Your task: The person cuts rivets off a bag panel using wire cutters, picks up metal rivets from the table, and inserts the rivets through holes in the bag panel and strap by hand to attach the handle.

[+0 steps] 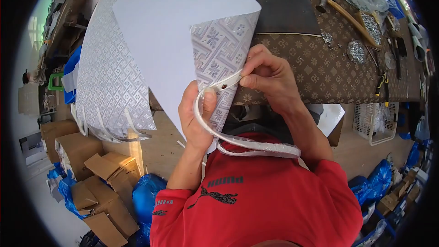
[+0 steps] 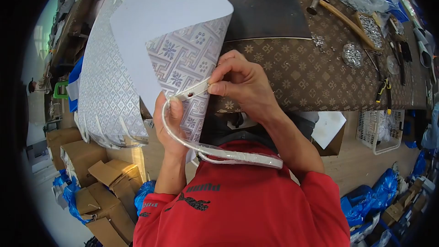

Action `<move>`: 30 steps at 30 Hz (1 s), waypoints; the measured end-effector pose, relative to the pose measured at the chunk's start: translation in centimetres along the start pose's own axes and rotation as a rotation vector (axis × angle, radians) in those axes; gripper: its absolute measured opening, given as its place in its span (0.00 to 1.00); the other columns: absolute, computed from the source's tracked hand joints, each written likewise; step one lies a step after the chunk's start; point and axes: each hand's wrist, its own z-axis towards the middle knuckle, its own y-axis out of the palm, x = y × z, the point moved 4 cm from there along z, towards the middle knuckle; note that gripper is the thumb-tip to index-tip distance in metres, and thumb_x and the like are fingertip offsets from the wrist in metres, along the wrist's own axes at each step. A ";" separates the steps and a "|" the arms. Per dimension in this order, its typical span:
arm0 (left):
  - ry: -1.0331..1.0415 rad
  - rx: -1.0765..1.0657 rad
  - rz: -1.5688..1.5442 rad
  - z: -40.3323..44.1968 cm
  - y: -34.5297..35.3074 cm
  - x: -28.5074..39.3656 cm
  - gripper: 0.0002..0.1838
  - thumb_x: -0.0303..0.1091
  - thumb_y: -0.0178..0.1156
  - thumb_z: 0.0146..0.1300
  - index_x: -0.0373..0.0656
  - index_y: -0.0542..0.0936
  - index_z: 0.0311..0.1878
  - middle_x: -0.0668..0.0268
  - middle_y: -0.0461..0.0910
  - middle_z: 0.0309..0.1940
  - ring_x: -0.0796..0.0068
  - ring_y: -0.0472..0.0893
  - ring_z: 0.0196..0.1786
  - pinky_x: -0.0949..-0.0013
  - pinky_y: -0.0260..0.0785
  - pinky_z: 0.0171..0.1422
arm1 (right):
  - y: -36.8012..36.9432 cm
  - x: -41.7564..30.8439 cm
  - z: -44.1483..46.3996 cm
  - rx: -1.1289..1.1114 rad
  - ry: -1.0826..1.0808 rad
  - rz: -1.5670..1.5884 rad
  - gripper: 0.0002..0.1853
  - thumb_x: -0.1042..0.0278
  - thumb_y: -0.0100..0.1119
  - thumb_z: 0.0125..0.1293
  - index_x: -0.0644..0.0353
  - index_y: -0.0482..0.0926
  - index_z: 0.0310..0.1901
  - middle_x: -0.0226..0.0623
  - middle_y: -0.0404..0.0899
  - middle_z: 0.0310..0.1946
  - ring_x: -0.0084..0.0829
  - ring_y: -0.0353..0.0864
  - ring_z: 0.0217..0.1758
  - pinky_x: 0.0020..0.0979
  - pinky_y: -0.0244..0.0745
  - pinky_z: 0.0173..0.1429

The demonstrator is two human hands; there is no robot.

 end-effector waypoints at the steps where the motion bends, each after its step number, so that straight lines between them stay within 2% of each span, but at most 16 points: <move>1: 0.013 0.010 0.102 -0.2 -0.5 -0.4 0.17 0.42 0.58 0.78 0.36 0.81 0.53 0.70 0.80 0.43 0.81 0.75 0.46 0.74 0.68 0.54 | -0.1 0.2 0.0 0.012 -0.007 -0.019 0.08 0.84 0.74 0.58 0.63 0.85 0.37 0.30 0.72 0.48 0.24 0.77 0.51 0.26 0.74 0.56; 4: 0.104 0.076 0.579 -1.1 -3.5 -1.7 0.13 0.40 0.56 0.77 0.41 0.80 0.43 0.75 0.73 0.35 0.82 0.73 0.40 0.73 0.68 0.48 | 0.3 -1.0 0.0 0.015 0.024 -0.400 0.08 0.80 0.75 0.56 0.63 0.83 0.34 0.35 0.74 0.49 0.28 0.78 0.52 0.28 0.77 0.54; 5: -0.134 0.345 0.046 -1.0 -6.4 -5.4 0.14 0.43 0.58 0.75 0.43 0.78 0.38 0.74 0.70 0.31 0.78 0.71 0.36 0.70 0.68 0.45 | 0.5 -1.2 0.1 0.000 -0.036 -0.425 0.09 0.78 0.75 0.55 0.62 0.83 0.35 0.36 0.75 0.47 0.28 0.79 0.51 0.28 0.77 0.54; 6: -0.101 0.478 0.212 -1.0 -6.1 -5.6 0.18 0.47 0.55 0.74 0.41 0.76 0.37 0.69 0.70 0.32 0.69 0.71 0.38 0.64 0.68 0.47 | 0.4 -0.6 0.4 0.024 -0.119 -0.387 0.10 0.76 0.76 0.53 0.61 0.83 0.35 0.35 0.76 0.43 0.28 0.79 0.49 0.28 0.77 0.52; 7: 0.195 0.243 0.588 -0.3 -5.0 -3.1 0.19 0.48 0.55 0.74 0.38 0.77 0.39 0.68 0.73 0.32 0.66 0.72 0.37 0.59 0.69 0.47 | 0.8 -1.6 0.3 0.048 -0.096 -0.395 0.10 0.77 0.76 0.51 0.62 0.83 0.34 0.34 0.76 0.39 0.27 0.79 0.44 0.28 0.76 0.48; 8: 0.206 0.203 0.757 -0.3 -4.8 -2.1 0.22 0.50 0.54 0.74 0.37 0.78 0.41 0.64 0.75 0.33 0.67 0.73 0.38 0.59 0.69 0.46 | 1.1 -1.2 0.5 0.068 -0.083 -0.362 0.09 0.78 0.75 0.51 0.62 0.82 0.32 0.33 0.76 0.38 0.27 0.78 0.40 0.29 0.75 0.45; 9: 0.133 -0.049 0.604 0.9 -6.2 -2.4 0.17 0.43 0.59 0.71 0.34 0.79 0.46 0.56 0.80 0.36 0.61 0.79 0.41 0.56 0.74 0.50 | 1.2 -1.5 0.6 0.052 -0.105 -0.361 0.10 0.79 0.74 0.51 0.63 0.79 0.32 0.33 0.76 0.36 0.26 0.76 0.39 0.29 0.74 0.43; 11: 0.060 0.038 0.654 0.9 -4.5 -1.6 0.22 0.35 0.65 0.69 0.29 0.78 0.59 0.45 0.80 0.53 0.53 0.78 0.55 0.55 0.71 0.64 | 1.2 -0.9 0.5 0.048 -0.105 -0.191 0.11 0.78 0.73 0.52 0.62 0.78 0.33 0.32 0.76 0.36 0.25 0.76 0.39 0.29 0.73 0.43; 16: 0.318 -0.135 0.583 2.7 -0.2 2.6 0.17 0.38 0.63 0.74 0.29 0.81 0.51 0.51 0.82 0.42 0.59 0.78 0.44 0.62 0.73 0.53 | -0.2 -1.0 1.1 0.138 -0.156 -0.330 0.12 0.80 0.73 0.52 0.61 0.77 0.34 0.30 0.79 0.33 0.24 0.76 0.35 0.30 0.73 0.38; 19: 0.221 -0.446 0.738 4.6 -0.1 4.9 0.16 0.36 0.61 0.75 0.31 0.80 0.54 0.53 0.83 0.42 0.60 0.78 0.43 0.61 0.73 0.52 | -1.2 -1.4 1.8 -0.060 0.019 -0.261 0.16 0.61 0.69 0.69 0.65 0.76 0.45 0.40 0.81 0.43 0.29 0.81 0.41 0.30 0.78 0.43; 20: 0.239 -0.441 0.737 4.9 -0.3 6.3 0.16 0.36 0.61 0.75 0.31 0.80 0.54 0.53 0.83 0.42 0.60 0.78 0.43 0.61 0.73 0.52 | -2.0 -2.0 2.2 -0.067 0.004 -0.269 0.16 0.61 0.69 0.69 0.65 0.76 0.45 0.40 0.81 0.43 0.29 0.81 0.41 0.30 0.78 0.43; 22: 0.223 -0.520 0.888 4.8 0.0 8.7 0.14 0.35 0.59 0.75 0.32 0.80 0.53 0.51 0.83 0.41 0.56 0.79 0.42 0.61 0.72 0.51 | -4.8 -3.1 3.7 0.102 0.200 -0.096 0.36 0.36 0.56 0.75 0.71 0.73 0.57 0.52 0.81 0.50 0.36 0.84 0.46 0.35 0.83 0.47; 24: 0.214 -0.554 0.973 4.2 0.8 10.8 0.13 0.34 0.57 0.76 0.33 0.80 0.53 0.51 0.83 0.41 0.55 0.79 0.42 0.61 0.72 0.51 | -6.5 -4.5 6.0 0.091 0.330 -0.041 0.51 0.22 0.45 0.72 0.76 0.66 0.66 0.60 0.78 0.57 0.43 0.85 0.50 0.41 0.86 0.51; 27: 0.108 -0.897 1.060 0.9 3.3 12.5 0.11 0.29 0.53 0.75 0.35 0.81 0.53 0.47 0.83 0.40 0.48 0.81 0.42 0.58 0.73 0.53 | -6.4 -5.5 10.7 0.029 0.473 -0.001 0.50 0.22 0.49 0.70 0.72 0.70 0.68 0.58 0.82 0.53 0.45 0.87 0.48 0.48 0.86 0.51; 29: 0.553 -1.107 1.067 -1.9 4.2 12.3 0.14 0.27 0.50 0.74 0.38 0.81 0.56 0.42 0.83 0.40 0.44 0.83 0.45 0.54 0.75 0.54 | -5.7 -2.7 14.7 -0.021 0.403 -0.116 0.42 0.30 0.56 0.69 0.70 0.76 0.61 0.55 0.84 0.49 0.42 0.87 0.45 0.48 0.85 0.49; 30: 0.547 -1.089 1.078 -1.8 4.2 11.7 0.14 0.27 0.50 0.74 0.38 0.81 0.56 0.42 0.83 0.40 0.44 0.83 0.45 0.54 0.75 0.54 | -5.6 -1.1 16.8 -0.055 0.334 -0.223 0.35 0.37 0.64 0.69 0.69 0.81 0.54 0.52 0.86 0.44 0.39 0.87 0.41 0.47 0.84 0.47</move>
